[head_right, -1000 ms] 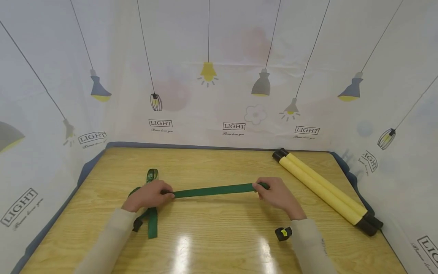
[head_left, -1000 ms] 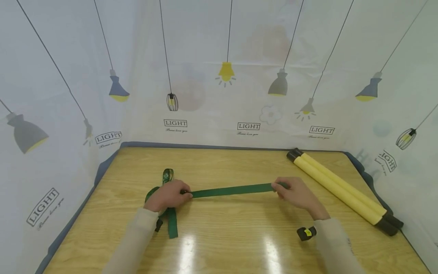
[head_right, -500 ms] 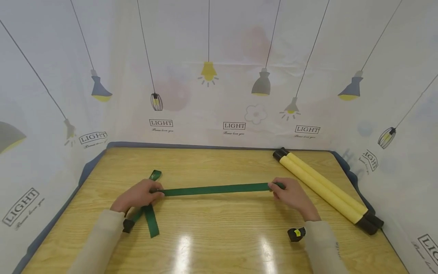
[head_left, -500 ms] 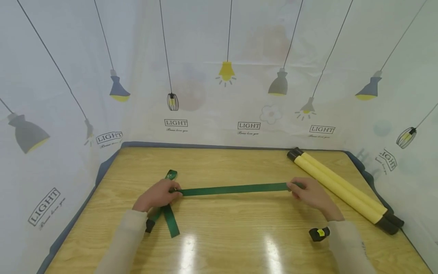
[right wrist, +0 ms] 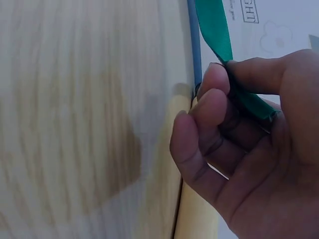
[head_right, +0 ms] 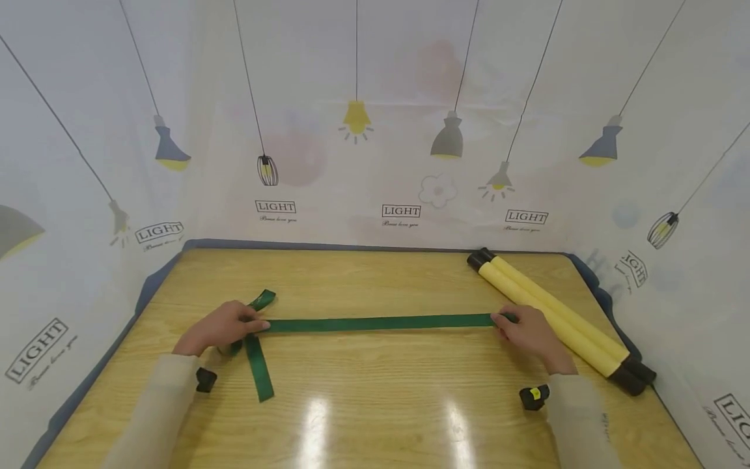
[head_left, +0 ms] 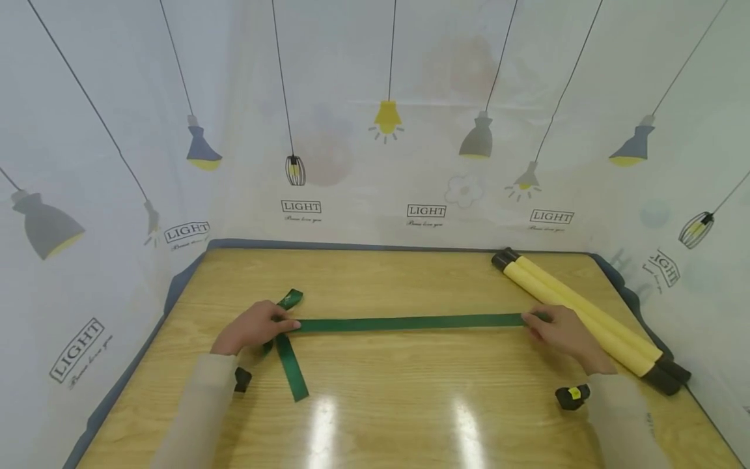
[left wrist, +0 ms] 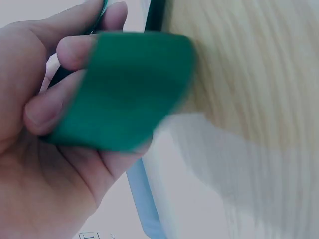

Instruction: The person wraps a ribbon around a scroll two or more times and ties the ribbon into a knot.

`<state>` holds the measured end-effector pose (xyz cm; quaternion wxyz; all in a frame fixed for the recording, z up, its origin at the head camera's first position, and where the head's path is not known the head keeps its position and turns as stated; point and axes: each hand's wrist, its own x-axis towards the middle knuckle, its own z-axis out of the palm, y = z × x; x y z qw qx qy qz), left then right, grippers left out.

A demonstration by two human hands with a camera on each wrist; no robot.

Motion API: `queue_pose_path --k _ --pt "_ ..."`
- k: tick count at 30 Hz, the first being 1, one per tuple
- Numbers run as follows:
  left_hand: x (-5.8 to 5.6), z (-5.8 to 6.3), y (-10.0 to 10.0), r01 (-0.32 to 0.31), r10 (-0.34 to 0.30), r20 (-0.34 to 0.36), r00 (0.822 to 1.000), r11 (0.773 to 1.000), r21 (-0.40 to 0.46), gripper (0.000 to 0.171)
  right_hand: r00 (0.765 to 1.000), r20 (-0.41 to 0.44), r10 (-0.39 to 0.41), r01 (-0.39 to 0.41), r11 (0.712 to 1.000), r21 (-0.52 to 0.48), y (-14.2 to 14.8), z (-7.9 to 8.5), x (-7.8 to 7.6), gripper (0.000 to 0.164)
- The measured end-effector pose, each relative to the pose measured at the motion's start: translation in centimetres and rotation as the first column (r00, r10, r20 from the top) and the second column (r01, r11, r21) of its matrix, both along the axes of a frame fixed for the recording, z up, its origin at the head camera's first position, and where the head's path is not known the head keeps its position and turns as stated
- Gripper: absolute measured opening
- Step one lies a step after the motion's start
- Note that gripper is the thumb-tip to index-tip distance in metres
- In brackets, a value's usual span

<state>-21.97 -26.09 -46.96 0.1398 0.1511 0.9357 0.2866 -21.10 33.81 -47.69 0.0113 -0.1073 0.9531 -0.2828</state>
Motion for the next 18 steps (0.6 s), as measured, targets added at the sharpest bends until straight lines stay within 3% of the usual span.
queue_pose_path --k 5,12,18 --pt "0.0 -0.2 -0.1 -0.029 0.03 0.024 0.999 1.0 -0.011 0.037 0.997 0.067 -0.023 0.021 0.999 0.033 1.3 -0.5 0.1 0.039" --pt "-0.3 -0.5 1.0 -0.036 0.039 0.04 0.998 0.997 -0.073 0.037 0.995 0.099 0.022 -0.033 0.993 0.111 2.1 -0.7 0.1 0.031" --pt "-0.5 -0.6 1.4 -0.06 0.068 0.053 0.996 0.987 -0.146 0.034 0.988 0.155 -0.021 -0.011 0.98 0.2 2.2 -0.9 -0.7 0.044"
